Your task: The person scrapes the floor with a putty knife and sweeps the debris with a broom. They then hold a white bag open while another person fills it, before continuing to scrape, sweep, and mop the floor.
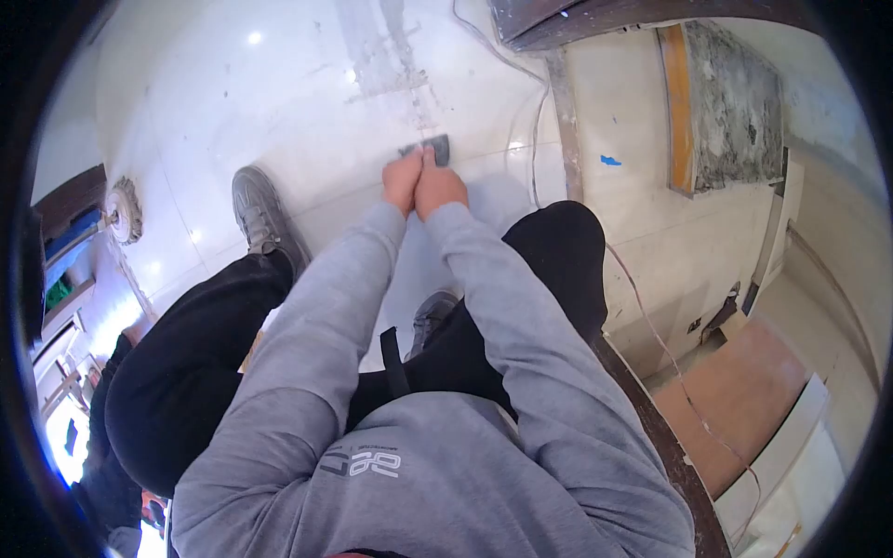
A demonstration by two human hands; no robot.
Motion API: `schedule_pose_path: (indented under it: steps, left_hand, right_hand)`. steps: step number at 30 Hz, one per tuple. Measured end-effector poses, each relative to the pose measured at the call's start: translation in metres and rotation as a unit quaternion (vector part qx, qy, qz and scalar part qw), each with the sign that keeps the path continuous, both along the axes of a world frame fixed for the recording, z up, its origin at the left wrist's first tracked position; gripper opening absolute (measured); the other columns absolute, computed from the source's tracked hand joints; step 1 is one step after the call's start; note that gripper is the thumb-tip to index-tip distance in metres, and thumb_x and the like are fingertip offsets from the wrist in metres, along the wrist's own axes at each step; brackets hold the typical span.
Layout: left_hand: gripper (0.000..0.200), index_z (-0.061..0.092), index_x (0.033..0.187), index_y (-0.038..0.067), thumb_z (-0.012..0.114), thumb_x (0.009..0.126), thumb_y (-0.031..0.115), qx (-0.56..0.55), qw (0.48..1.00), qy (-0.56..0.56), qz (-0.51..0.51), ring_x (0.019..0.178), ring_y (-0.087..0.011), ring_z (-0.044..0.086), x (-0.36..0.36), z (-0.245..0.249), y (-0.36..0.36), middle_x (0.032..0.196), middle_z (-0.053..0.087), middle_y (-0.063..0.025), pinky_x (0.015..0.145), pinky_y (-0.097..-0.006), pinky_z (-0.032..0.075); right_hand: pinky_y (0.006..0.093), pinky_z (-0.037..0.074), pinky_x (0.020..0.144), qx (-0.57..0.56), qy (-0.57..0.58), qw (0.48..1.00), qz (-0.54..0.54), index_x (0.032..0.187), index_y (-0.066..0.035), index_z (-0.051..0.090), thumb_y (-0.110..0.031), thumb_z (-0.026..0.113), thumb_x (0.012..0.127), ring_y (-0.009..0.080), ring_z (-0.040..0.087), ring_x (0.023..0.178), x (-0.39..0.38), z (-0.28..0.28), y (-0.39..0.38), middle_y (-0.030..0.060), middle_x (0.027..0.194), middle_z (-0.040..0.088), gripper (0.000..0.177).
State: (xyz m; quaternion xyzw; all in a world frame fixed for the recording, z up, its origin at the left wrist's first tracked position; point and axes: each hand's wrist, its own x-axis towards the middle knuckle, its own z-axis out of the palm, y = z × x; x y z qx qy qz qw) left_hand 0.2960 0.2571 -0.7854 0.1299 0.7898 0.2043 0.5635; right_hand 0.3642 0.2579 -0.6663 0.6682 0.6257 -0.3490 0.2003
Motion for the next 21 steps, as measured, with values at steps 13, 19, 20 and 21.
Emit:
schedule_pose_path:
  steps: [13,19,20,21]
  left_hand:
    - [0.053,0.061,0.101,-0.010,0.055,0.090,0.042,0.059,0.976,0.030,-0.205,0.096,-0.0334,0.062,-0.020,0.022,0.031,0.102,0.066,-0.0244,0.082,-0.0364,0.048]
    - [0.039,0.061,0.098,-0.010,0.063,0.086,0.027,0.003,0.999,-0.018,0.045,0.084,-0.0270,0.064,-0.009,-0.003,0.013,0.100,0.065,-0.0207,0.069,-0.0382,0.050]
    - [0.039,0.061,0.097,-0.011,0.064,0.085,0.026,0.036,0.998,0.020,-0.048,0.079,-0.0260,0.063,-0.014,-0.008,0.013,0.096,0.065,-0.0186,0.065,-0.0377,0.051]
    - [0.039,0.061,0.097,-0.011,0.064,0.085,0.026,0.031,0.998,0.018,-0.046,0.079,-0.0260,0.063,-0.015,0.005,0.021,0.096,0.065,-0.0186,0.065,-0.0377,0.051]
  right_hand:
    - [0.0451,0.051,0.083,0.028,0.016,0.999,-0.033,0.145,-0.008,0.030,-0.022,0.034,0.096,0.0367,0.064,0.096,-0.011,-0.003,0.026,0.0220,0.104,0.065,0.051]
    - [0.0456,0.050,0.084,0.010,0.021,1.000,-0.014,0.146,-0.007,0.027,-0.023,0.033,0.096,0.0379,0.063,0.097,-0.010,-0.001,0.021,0.0231,0.105,0.065,0.053]
    - [0.0453,0.051,0.083,0.010,0.016,1.000,-0.014,0.145,-0.006,0.028,-0.022,0.035,0.096,0.0375,0.063,0.095,-0.011,-0.001,0.018,0.0229,0.103,0.065,0.052]
    - [0.0450,0.051,0.082,0.009,0.011,1.000,-0.014,0.144,-0.005,0.029,-0.021,0.036,0.095,0.0372,0.064,0.094,-0.012,-0.002,0.015,0.0228,0.102,0.066,0.052]
